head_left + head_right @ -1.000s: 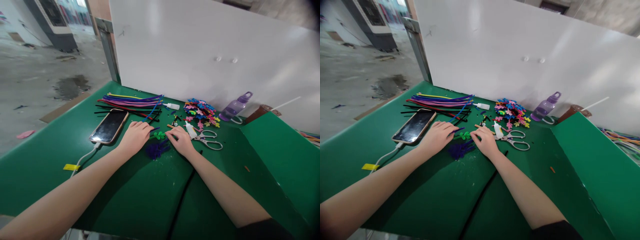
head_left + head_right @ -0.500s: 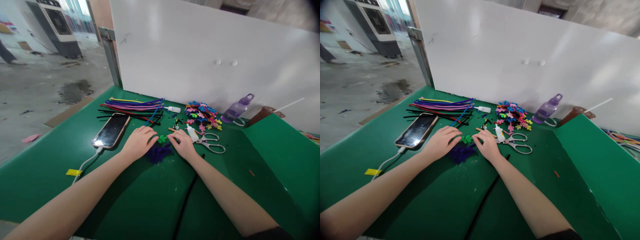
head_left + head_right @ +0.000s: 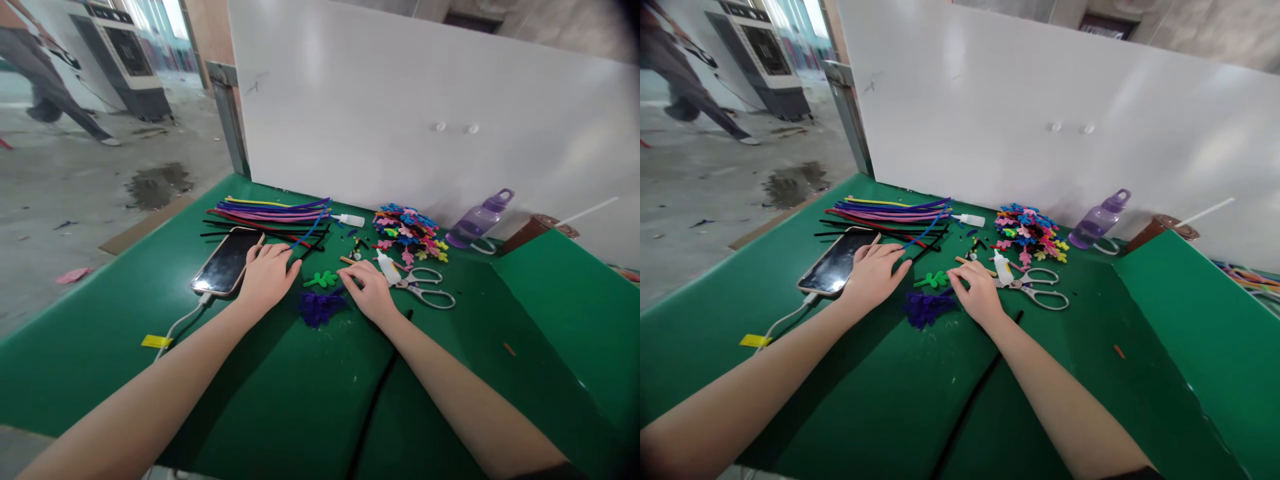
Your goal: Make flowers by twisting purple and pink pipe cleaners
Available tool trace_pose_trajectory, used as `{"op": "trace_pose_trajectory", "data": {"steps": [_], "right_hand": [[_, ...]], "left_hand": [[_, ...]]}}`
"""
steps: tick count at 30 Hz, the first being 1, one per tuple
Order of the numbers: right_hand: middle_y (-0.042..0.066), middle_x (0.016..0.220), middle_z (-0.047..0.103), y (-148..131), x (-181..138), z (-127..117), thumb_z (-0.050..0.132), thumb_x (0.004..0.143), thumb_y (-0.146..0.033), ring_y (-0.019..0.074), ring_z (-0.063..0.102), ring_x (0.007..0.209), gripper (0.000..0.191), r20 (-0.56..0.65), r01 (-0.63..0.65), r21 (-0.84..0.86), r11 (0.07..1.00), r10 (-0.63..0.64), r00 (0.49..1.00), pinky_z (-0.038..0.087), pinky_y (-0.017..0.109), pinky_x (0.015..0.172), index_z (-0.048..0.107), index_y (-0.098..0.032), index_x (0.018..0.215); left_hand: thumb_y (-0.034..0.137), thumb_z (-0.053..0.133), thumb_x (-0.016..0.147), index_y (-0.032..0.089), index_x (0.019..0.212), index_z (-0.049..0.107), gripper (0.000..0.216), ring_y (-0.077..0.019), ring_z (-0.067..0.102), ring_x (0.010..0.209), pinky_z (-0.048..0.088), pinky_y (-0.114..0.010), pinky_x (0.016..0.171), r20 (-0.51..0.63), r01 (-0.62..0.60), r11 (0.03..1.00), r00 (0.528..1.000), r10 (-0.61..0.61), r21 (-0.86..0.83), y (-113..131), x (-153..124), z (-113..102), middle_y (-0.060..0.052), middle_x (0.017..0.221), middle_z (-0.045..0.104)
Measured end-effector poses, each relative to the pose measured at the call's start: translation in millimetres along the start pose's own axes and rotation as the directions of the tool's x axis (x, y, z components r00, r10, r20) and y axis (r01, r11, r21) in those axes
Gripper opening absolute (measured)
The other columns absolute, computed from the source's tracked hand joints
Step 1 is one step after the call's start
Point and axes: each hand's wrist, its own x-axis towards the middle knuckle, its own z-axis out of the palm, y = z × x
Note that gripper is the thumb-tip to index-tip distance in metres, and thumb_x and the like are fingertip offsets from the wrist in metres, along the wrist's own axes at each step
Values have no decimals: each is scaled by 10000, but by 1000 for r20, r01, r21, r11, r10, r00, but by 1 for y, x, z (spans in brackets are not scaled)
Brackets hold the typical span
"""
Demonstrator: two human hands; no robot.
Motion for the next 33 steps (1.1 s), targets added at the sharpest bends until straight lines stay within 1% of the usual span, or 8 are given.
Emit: {"op": "trace_pose_trajectory", "data": {"steps": [3,7,11,16,19,22,27,33], "right_hand": [[56,901,642,-3,-1,-1,460,873,-254,194,595,877,251,-42,-58,27,998,60,997,509,341,722,578,-223,1092],[67,1043,626,-9,-1,-3,430,876,-244,175,610,855,469,-20,-86,63,994,88,996,526,320,659,332,-250,1334],[82,1109,607,-15,1,-6,430,870,-226,179,612,889,543,28,-81,67,994,79,996,530,348,726,239,-258,1378],[94,1124,588,-12,2,-4,448,861,-224,177,614,866,472,18,-131,92,987,129,991,529,340,710,310,-231,1313],[85,1042,616,-9,1,-1,461,855,-240,179,615,836,361,-33,-172,89,981,175,984,522,324,665,394,-215,1209],[75,985,637,-9,0,-1,466,853,-249,182,616,833,259,-39,-185,94,978,189,981,511,318,658,444,-216,1109],[65,982,645,-12,1,-3,466,855,-247,172,618,856,241,-22,-180,91,979,183,983,502,300,673,436,-211,1091],[54,920,666,-13,0,-2,458,861,-287,179,632,871,237,12,-242,94,966,242,970,496,287,669,466,-204,1083]], "left_hand": [[304,423,870,192,1081,602,298,-270,550,1028,299,-479,952,-72,1,999,997,-5,-43,6,1,-7,-84,1146,618],[220,431,859,225,1111,587,297,-227,566,1015,263,-465,1003,-132,-89,985,989,69,-147,15,2,-15,-48,1170,614],[169,448,840,242,1070,605,288,-195,590,965,281,-454,1001,-153,-238,946,966,207,-221,20,1,-20,-25,1144,638],[145,469,827,241,1033,609,267,-164,597,952,302,-421,1002,-176,-348,900,934,310,-263,23,-2,-20,1,1114,657],[151,468,829,241,1019,615,257,-171,597,944,293,-432,1005,-187,-303,917,947,260,-259,24,-2,-20,-2,1113,656],[169,463,835,238,1008,616,242,-189,580,973,294,-441,994,-182,-185,949,973,141,-254,23,-1,-19,-12,1113,651],[205,424,857,228,1009,597,232,-210,558,1029,282,-452,994,-126,4,961,991,-41,-278,18,2,-16,-31,1119,635],[222,416,853,217,1031,577,240,-217,522,1089,291,-434,998,-80,96,958,989,-122,-269,15,3,-12,-41,1150,610]]}}
